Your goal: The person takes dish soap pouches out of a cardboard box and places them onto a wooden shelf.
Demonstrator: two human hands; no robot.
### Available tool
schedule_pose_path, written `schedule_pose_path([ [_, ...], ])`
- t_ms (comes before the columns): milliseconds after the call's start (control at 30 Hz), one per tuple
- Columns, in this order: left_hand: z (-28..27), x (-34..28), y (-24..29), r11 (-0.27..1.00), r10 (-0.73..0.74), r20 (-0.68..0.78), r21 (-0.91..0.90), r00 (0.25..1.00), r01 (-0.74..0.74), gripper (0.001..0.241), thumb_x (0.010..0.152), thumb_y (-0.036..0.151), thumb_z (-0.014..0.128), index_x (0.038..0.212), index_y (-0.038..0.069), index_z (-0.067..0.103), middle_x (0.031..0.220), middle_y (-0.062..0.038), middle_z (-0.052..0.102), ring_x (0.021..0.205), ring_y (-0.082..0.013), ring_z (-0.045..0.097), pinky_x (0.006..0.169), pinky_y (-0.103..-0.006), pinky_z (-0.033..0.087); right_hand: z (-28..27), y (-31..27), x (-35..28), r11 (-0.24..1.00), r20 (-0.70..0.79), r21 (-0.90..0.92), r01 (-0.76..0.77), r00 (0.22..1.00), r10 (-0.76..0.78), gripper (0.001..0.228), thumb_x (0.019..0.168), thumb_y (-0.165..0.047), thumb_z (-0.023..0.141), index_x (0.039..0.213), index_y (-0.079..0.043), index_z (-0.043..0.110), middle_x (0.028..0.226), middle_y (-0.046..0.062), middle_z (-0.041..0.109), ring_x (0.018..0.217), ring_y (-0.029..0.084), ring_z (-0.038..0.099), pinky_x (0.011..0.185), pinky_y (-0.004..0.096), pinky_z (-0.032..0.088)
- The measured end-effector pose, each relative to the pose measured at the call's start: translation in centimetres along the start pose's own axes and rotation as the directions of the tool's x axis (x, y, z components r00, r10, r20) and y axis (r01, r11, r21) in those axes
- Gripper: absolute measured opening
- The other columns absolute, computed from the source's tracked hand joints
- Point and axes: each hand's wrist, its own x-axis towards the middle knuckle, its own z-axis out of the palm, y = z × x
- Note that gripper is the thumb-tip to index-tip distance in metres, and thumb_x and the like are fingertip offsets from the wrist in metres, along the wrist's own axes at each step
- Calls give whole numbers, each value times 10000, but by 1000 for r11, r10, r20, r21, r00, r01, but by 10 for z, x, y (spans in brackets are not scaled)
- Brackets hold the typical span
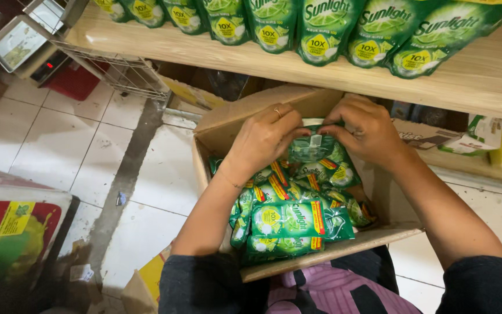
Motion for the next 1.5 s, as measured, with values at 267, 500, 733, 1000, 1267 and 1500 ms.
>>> schedule_pose_path([
  [267,12,-12,-11,989,-114,-11,-101,993,112,148,966,130,715,1046,35,634,913,-175,649,850,-397,646,707,-483,503,-1,-5,7,989,59,106,-105,993,99,265,876,-150,789,1078,-14,684,987,131,688,890,319,705,727,380,537],
  [500,26,-24,-40,271,-484,731,-397,480,877,645,990,589,385,1262,56,624,997,-207,782,895,-341,781,730,-460,615,-29,-17,-19,967,-34,-189,172,983,-181,150,801,-97,798,941,-96,742,748,71,545,701,286,558,634,438,446],
  [733,91,-39,-2,-234,-312,739,-669,597,706,636,944,338,741,1443,33,490,1338,-157,634,1225,-281,598,1045,-466,500,-23,-58,-69,978,75,-100,186,981,-179,257,755,-188,820,975,-111,713,810,29,625,719,185,618,635,332,497],
  [1000,74,-31,24,577,-264,453,-633,852,515,534,999,291,707,1416,13,522,1344,-136,656,1258,-195,603,1113,-355,477,-30,-16,-90,587,-107,764,-266,846,522,511,896,-113,731,1361,-144,521,1105,1,570,880,58,562,743,200,496],
  [1267,67,-19,38,588,-168,621,-560,766,584,552,968,233,672,1436,21,471,1354,-124,637,1193,-222,676,1027,-367,541,-65,10,-122,590,-122,553,-588,643,756,252,913,-92,648,1163,-59,658,894,27,684,521,110,576,429,223,451],
  [1500,65,-10,29,663,-128,639,-514,758,545,443,961,159,644,1368,15,542,1282,-148,700,1112,-244,735,944,-367,596,-188,45,-117,869,-602,337,-363,626,495,128,1171,7,582,1065,78,592,891,101,583,671,184,579,602,289,454],
])
